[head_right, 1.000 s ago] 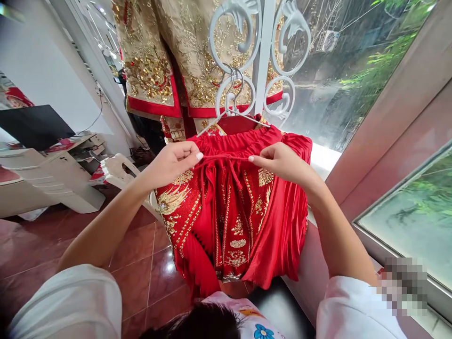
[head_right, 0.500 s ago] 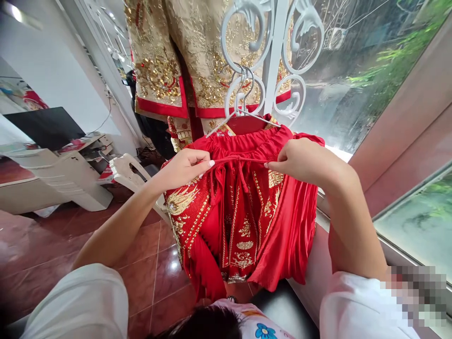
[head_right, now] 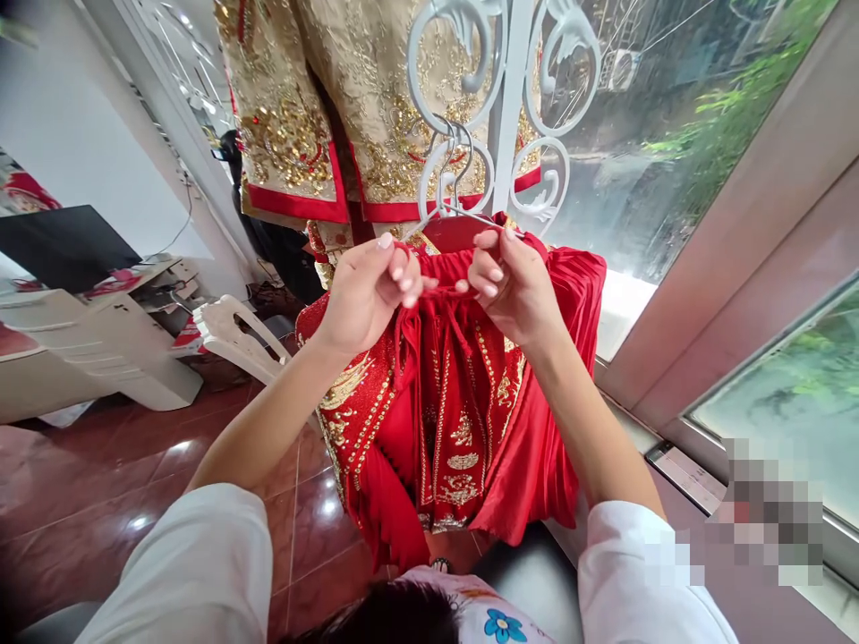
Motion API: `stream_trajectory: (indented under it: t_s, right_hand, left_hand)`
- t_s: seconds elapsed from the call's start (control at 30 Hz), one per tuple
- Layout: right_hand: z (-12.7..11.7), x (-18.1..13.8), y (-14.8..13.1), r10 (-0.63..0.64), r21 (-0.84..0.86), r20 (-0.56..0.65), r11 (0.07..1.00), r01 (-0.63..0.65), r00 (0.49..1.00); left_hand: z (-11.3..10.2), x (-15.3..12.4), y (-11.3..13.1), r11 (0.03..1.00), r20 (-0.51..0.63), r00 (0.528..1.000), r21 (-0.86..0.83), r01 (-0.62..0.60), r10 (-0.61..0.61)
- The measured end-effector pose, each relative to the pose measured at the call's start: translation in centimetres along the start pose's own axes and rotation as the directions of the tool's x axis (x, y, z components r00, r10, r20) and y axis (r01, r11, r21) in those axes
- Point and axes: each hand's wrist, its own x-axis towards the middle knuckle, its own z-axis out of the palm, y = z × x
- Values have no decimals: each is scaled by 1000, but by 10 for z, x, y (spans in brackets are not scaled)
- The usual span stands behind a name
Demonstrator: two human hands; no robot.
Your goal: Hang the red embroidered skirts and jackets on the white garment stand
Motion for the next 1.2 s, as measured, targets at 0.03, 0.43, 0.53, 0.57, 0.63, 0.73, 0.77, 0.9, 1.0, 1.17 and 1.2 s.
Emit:
stream_trajectory:
  t_s: [0.03, 0.43, 0.53, 0.57, 0.63, 0.73, 0.77, 0.9, 1.0, 1.17, 1.2]
  right_hand:
    - [1, 1, -1, 5, -14, -15, 1000, -5, 1000]
    - [-12, 12, -44, 272, 218, 76, 934, -282, 959]
    - [-21, 13, -28, 321, 263, 70, 907, -328, 945]
    - [-23, 13, -21, 332, 285, 68, 897, -337, 941]
    - [-24, 14, -6, 339, 320, 61, 884, -340, 939]
    - [-18, 16, 2, 316, 323, 41, 894, -312, 948]
    - [-16, 17, 1, 297, 306, 27, 907, -291, 954]
    - [-22, 11, -10, 189, 62, -82, 981, -184, 979]
    - [-40, -12, -17, 47, -272, -303, 953, -134, 952]
    - [-21, -74, -7, -573, -802, -310, 586, 115, 759]
    - [-9, -82, -1, -574, -862, -171, 481, 160, 801]
  left_hand:
    - [1, 2, -2, 999, -24, 999, -29, 28, -29]
    - [-10, 23, 29, 956, 101, 963, -131, 261, -249]
    - [-16, 24, 14, 944, 151, 954, -174, 282, -258]
    - [-18, 24, 7, 941, 161, 955, -191, 279, -250]
    - [-19, 23, -5, 945, 158, 960, -199, 259, -230]
    - [-20, 21, -15, 971, 133, 975, -134, 197, -179]
    - [-20, 20, -15, 982, 123, 981, -97, 165, -152]
    - [-29, 8, -9, 957, 48, 992, 262, -121, 112]
    - [-41, -4, 1, 668, -6, 920, 689, -281, 392]
    - [-31, -9, 10, 418, 33, 885, 873, -252, 465]
    - [-24, -7, 9, 395, 100, 917, 880, -263, 387]
